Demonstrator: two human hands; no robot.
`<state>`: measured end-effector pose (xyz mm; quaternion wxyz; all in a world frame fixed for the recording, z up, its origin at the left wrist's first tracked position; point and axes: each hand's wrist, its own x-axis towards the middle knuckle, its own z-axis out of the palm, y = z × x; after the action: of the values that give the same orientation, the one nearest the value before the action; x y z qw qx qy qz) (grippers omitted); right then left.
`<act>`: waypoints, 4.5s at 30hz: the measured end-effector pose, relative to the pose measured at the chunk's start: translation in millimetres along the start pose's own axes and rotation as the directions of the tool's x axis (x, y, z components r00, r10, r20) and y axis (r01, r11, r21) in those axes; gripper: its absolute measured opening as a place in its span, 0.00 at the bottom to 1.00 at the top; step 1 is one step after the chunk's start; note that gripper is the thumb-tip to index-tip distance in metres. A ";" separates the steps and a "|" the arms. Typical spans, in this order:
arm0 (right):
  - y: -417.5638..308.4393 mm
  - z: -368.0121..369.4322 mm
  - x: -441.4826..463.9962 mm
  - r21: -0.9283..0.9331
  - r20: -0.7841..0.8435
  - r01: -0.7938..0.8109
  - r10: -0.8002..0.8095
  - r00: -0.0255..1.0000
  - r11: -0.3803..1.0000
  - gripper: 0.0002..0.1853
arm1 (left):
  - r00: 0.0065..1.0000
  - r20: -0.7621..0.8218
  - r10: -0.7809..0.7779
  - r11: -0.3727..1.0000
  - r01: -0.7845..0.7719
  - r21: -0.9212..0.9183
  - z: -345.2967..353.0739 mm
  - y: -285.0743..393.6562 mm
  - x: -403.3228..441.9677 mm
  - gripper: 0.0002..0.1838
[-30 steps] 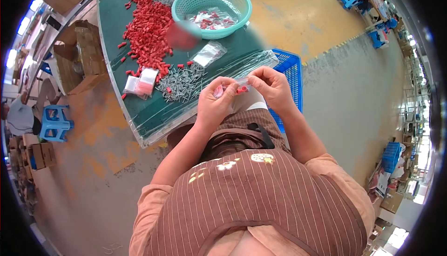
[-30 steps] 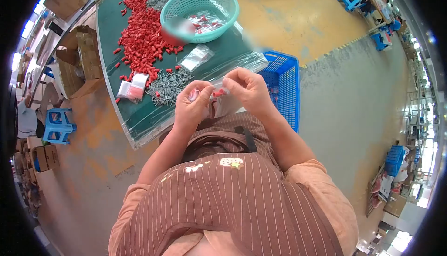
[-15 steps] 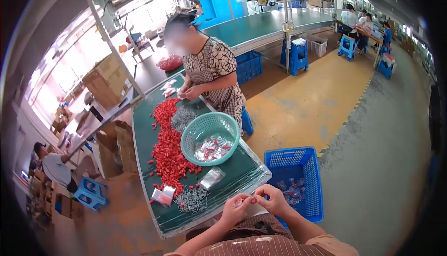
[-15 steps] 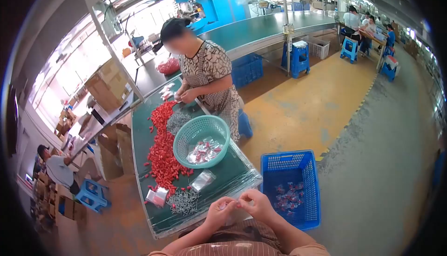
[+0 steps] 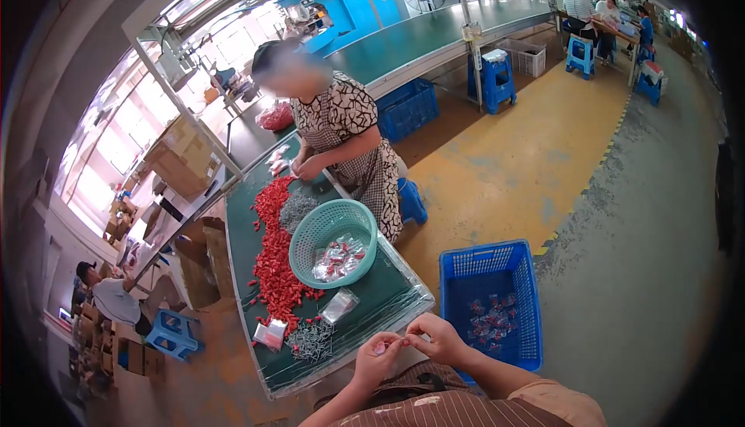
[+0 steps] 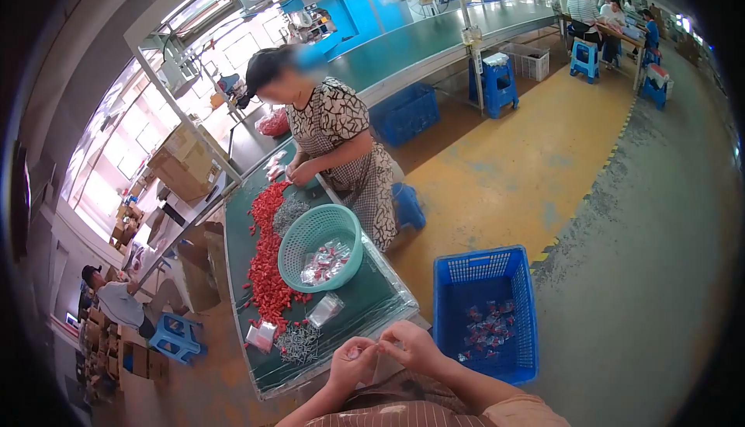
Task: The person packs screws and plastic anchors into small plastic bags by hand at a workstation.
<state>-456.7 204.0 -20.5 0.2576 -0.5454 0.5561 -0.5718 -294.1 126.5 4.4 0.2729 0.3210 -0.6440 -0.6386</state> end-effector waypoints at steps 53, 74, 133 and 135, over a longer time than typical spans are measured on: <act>-39.2 69.2 -43.2 0.298 0.190 -0.289 0.240 0.952 0.910 0.06 | 0.996 -0.084 0.000 0.999 -0.004 -0.041 -55.7 -11.0 -77.2 0.02; -46.9 71.0 -25.8 0.247 0.177 -0.268 0.228 0.957 0.931 0.07 | 0.998 -0.059 0.019 1.000 -0.019 0.003 -59.5 -8.5 -60.9 0.03; -36.2 192.9 46.8 -0.084 0.457 -0.182 0.200 0.867 0.980 0.10 | 0.925 -0.328 -0.193 0.802 -0.044 -0.595 -156.3 -33.3 -93.2 0.05; -32.9 193.5 47.4 -0.032 0.462 -0.209 0.200 0.864 0.977 0.09 | 0.918 -0.339 -0.204 0.801 -0.042 -0.597 -158.8 -43.1 -91.5 0.05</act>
<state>-283.2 100.8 -15.6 0.4469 -0.6012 0.5278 -0.4004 -111.4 94.3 -27.6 0.4528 0.3670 -0.3305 -0.7423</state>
